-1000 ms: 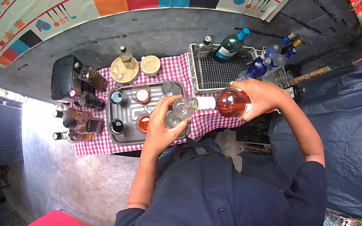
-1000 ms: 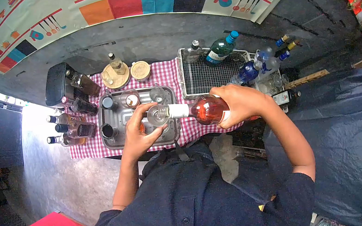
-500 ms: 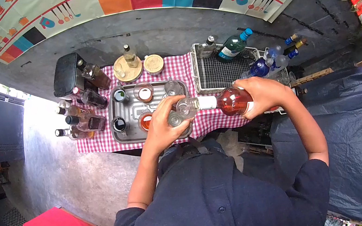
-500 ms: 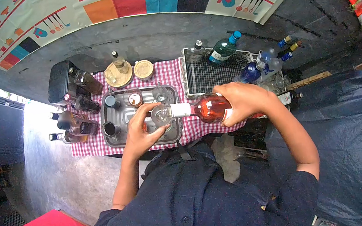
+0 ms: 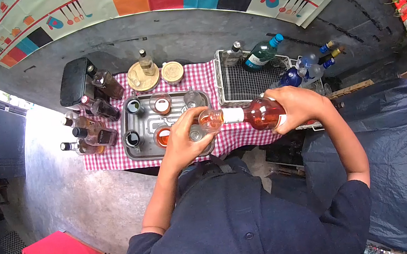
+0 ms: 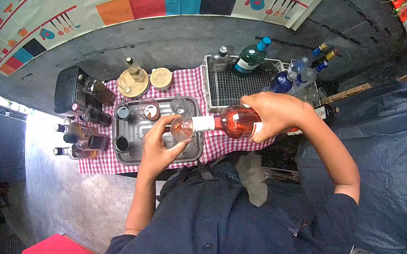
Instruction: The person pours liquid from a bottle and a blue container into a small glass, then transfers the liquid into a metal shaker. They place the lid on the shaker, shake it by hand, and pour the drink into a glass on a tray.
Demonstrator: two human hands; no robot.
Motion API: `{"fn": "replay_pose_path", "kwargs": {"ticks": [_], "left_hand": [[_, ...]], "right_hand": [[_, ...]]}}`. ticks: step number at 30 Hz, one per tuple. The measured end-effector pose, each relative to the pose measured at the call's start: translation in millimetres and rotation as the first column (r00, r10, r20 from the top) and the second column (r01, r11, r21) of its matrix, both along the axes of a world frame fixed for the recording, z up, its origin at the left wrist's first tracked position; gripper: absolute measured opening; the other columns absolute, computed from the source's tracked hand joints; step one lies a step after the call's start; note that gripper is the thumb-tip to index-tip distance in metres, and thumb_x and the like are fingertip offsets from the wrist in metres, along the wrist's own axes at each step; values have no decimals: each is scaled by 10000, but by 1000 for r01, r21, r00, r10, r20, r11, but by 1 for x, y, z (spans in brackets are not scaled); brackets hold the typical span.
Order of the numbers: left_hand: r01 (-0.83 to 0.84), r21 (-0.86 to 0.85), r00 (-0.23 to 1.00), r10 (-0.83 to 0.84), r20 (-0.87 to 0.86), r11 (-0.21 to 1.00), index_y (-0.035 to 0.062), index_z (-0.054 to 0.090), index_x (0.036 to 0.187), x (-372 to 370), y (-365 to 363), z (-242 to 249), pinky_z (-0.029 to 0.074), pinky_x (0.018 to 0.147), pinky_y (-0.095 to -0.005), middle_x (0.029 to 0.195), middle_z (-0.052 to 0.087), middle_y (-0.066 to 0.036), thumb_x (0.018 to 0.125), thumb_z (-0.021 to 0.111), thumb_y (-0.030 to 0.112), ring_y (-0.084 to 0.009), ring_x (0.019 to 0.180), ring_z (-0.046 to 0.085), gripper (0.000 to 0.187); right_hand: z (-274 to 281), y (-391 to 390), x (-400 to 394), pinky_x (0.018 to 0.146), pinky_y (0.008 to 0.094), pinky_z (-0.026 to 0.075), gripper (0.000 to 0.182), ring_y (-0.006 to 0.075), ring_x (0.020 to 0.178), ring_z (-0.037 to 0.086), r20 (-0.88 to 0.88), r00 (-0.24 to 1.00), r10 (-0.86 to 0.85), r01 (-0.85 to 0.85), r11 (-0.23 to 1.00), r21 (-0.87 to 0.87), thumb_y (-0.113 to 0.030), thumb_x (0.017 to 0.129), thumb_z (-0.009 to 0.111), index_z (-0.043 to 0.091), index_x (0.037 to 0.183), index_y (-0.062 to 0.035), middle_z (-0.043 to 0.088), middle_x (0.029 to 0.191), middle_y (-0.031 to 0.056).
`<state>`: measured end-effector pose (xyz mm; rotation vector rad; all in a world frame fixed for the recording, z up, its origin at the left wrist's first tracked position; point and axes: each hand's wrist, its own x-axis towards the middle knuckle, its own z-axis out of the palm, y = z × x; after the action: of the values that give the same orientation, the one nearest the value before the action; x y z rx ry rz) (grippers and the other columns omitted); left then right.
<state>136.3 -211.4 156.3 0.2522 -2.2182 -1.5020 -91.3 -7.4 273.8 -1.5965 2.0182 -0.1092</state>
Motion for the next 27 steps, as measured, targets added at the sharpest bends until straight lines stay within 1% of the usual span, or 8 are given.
{"fn": "replay_pose_path", "kwargs": {"ticks": [8, 12, 15, 18, 21, 24, 27], "left_hand": [[-1, 5, 1000, 1, -9, 1000, -5, 628, 1205, -2, 4, 3, 548, 886, -353, 1139, 686, -138, 718, 823, 91, -226, 1040, 688, 534], [-10, -23, 1000, 10, -15, 1000, -7, 626, 1204, -5, 8, 7, 551, 881, -349, 1136, 687, -133, 721, 823, 91, -221, 1025, 693, 531], [-8, 12, 1000, 8, -3, 1000, -10, 626, 1200, -8, 11, 8, 551, 881, -350, 1131, 686, -133, 719, 825, 94, -224, 1017, 694, 531], [-12, 16, 1000, 11, 18, 1000, -12, 623, 1203, -11, 15, 10, 546, 893, -351, 1131, 685, -135, 721, 825, 96, -224, 1028, 688, 534], [-15, -20, 1000, 15, 26, 1000, -14, 617, 1211, -16, 20, 16, 542, 905, -351, 1143, 681, -136, 721, 826, 95, -224, 1052, 679, 544], [-22, 28, 999, 21, 28, 999, -10, 612, 1220, -22, 27, 14, 536, 915, -350, 1155, 677, -132, 726, 829, 96, -223, 1064, 674, 550], [-21, 25, 1000, 21, 17, 999, -8, 612, 1219, -29, 33, 12, 535, 916, -349, 1158, 676, -129, 733, 832, 100, -225, 1066, 673, 544]], "right_hand": [[-5, 8, -5, 721, 467, 541, 555, 420, 807, 667, -3, 1000, 4, -5, 998, -59, -321, 581, 798, 575, 950, 28, 649, 839, 230], [-5, 10, -8, 723, 462, 543, 567, 417, 813, 670, 10, 1000, 8, -7, 998, -60, -320, 579, 804, 575, 960, 33, 652, 855, 233], [-6, 13, -11, 724, 460, 543, 574, 415, 821, 673, 24, 1000, 8, -6, 998, -64, -320, 580, 808, 576, 966, 36, 654, 858, 234], [-5, 16, -15, 727, 457, 545, 576, 413, 830, 676, 33, 999, -1, 2, 999, -50, -322, 583, 810, 579, 969, 38, 657, 854, 234], [-3, 20, -21, 733, 455, 547, 577, 409, 836, 679, 25, 1000, 2, -1, 1000, -26, -324, 585, 810, 584, 975, 36, 661, 852, 232], [-1, 26, -27, 737, 455, 547, 579, 406, 838, 680, 24, 1000, 1, 0, 999, -40, -327, 583, 810, 588, 979, 32, 666, 857, 229], [4, 30, -34, 741, 454, 545, 579, 404, 840, 678, 23, 1000, -5, 5, 1000, -26, -331, 582, 809, 588, 980, 28, 668, 868, 225]]}}
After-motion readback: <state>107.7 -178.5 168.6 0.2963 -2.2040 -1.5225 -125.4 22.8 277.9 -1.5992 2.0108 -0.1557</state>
